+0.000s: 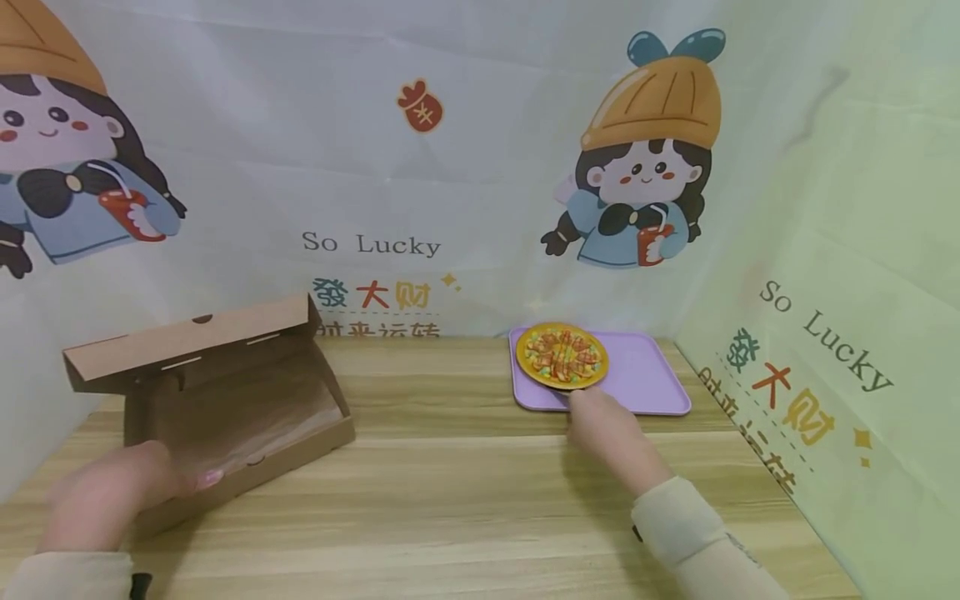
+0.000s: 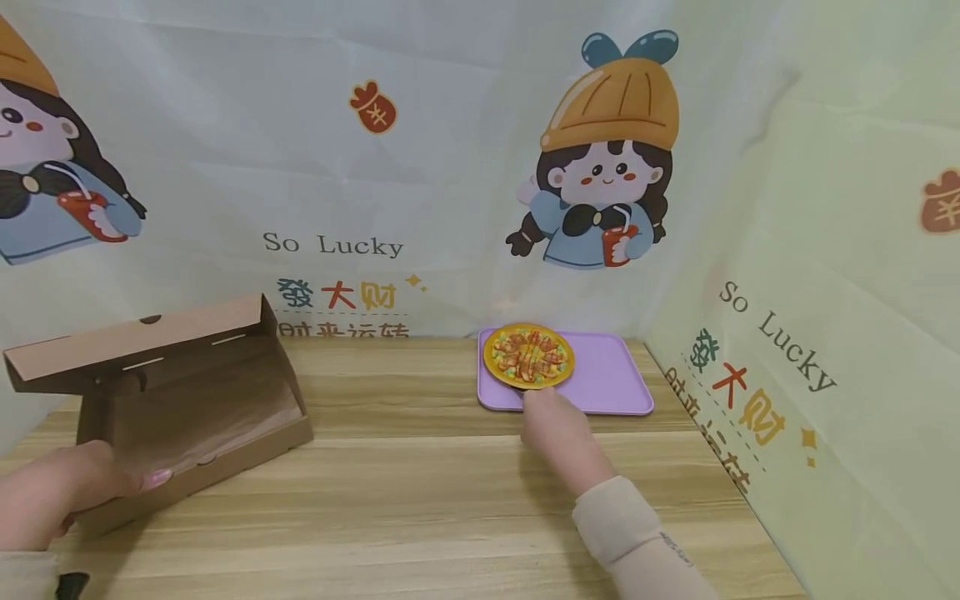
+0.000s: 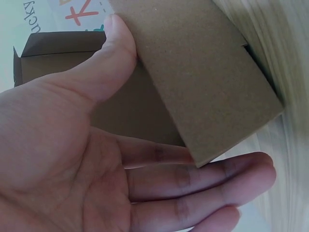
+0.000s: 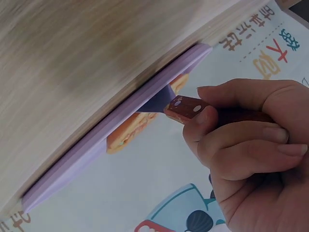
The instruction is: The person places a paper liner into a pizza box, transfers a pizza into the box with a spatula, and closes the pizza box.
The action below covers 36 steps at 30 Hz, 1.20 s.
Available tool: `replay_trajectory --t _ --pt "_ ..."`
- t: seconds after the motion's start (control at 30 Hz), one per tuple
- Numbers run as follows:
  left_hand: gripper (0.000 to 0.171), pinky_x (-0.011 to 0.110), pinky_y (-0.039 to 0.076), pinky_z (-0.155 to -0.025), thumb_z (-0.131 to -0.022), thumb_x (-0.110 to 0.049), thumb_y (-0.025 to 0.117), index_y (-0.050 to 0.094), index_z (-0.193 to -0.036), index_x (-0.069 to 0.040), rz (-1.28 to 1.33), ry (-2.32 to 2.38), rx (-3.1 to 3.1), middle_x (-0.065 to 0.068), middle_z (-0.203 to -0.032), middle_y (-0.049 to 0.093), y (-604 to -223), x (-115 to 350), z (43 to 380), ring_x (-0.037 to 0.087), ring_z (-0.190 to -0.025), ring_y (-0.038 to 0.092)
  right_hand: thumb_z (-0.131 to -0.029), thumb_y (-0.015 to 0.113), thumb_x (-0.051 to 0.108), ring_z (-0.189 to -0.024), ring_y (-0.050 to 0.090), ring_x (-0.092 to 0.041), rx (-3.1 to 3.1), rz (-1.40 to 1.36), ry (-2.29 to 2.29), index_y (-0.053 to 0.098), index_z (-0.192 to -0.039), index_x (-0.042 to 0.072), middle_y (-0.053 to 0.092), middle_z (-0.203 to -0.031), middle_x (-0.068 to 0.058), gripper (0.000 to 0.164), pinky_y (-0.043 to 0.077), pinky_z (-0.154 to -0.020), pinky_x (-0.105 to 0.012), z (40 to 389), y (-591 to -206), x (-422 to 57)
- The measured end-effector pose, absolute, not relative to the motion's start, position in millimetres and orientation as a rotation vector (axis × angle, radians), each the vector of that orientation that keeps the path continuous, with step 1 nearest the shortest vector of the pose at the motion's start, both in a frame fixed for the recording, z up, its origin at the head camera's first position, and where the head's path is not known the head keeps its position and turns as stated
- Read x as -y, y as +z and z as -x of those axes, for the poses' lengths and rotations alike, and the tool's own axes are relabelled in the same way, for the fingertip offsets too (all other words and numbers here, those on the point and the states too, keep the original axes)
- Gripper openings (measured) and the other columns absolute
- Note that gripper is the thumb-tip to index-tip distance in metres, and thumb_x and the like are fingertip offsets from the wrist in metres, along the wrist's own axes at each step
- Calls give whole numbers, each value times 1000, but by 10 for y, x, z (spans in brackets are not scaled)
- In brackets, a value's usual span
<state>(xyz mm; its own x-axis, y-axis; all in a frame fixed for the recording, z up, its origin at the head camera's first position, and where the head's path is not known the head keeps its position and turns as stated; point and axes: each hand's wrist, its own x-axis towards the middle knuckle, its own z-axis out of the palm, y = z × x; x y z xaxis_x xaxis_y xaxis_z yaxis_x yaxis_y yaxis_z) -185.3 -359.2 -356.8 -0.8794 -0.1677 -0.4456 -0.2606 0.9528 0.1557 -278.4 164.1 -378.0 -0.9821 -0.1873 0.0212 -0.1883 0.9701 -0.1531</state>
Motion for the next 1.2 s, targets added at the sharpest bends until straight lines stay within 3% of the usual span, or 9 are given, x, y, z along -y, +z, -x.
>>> replay_trajectory --t 0.2,0.57,0.83,1.07,1.2 --pt "117 87 36 -107 -95 -80 53 42 -140 27 517 272 -2636 53 -137 47 -3565 3479 1851 73 -129 47 -88 71 -2 -71 63 -23 3106 -275 298 71 -97 -2 74 -92 -19 9 60 -63 -39 2773 -3756 -1685" --pt "116 87 38 -103 -95 -81 54 46 -137 27 444 290 -2659 52 -136 49 -3606 3509 1853 71 -126 50 -84 68 -3 -65 59 -24 3004 -223 306 70 -83 1 70 -78 -15 5 57 -61 -40 2794 -3815 -1747" --pt "116 87 39 -101 -95 -81 53 45 -137 27 434 286 -2654 53 -134 49 -3602 3534 1848 73 -124 51 -90 65 1 -74 70 -32 3000 -176 289 66 -107 -11 72 -87 -24 21 62 -65 -46 2786 -3824 -1768" --pt "113 85 40 -104 -96 -79 54 46 -137 26 498 270 -2644 53 -134 50 -3580 3500 1872 72 -125 51 -85 71 2 -77 72 -35 3009 -156 245 71 -89 1 75 -88 -21 5 63 -68 -51 2800 -3809 -1787" --pt "113 84 38 -107 -96 -79 53 46 -138 27 532 269 -2638 53 -135 49 -3574 3482 1876 71 -127 50 -83 72 2 -76 72 -36 2993 -162 258 72 -87 4 74 -86 -21 4 62 -67 -51 2798 -3810 -1800"
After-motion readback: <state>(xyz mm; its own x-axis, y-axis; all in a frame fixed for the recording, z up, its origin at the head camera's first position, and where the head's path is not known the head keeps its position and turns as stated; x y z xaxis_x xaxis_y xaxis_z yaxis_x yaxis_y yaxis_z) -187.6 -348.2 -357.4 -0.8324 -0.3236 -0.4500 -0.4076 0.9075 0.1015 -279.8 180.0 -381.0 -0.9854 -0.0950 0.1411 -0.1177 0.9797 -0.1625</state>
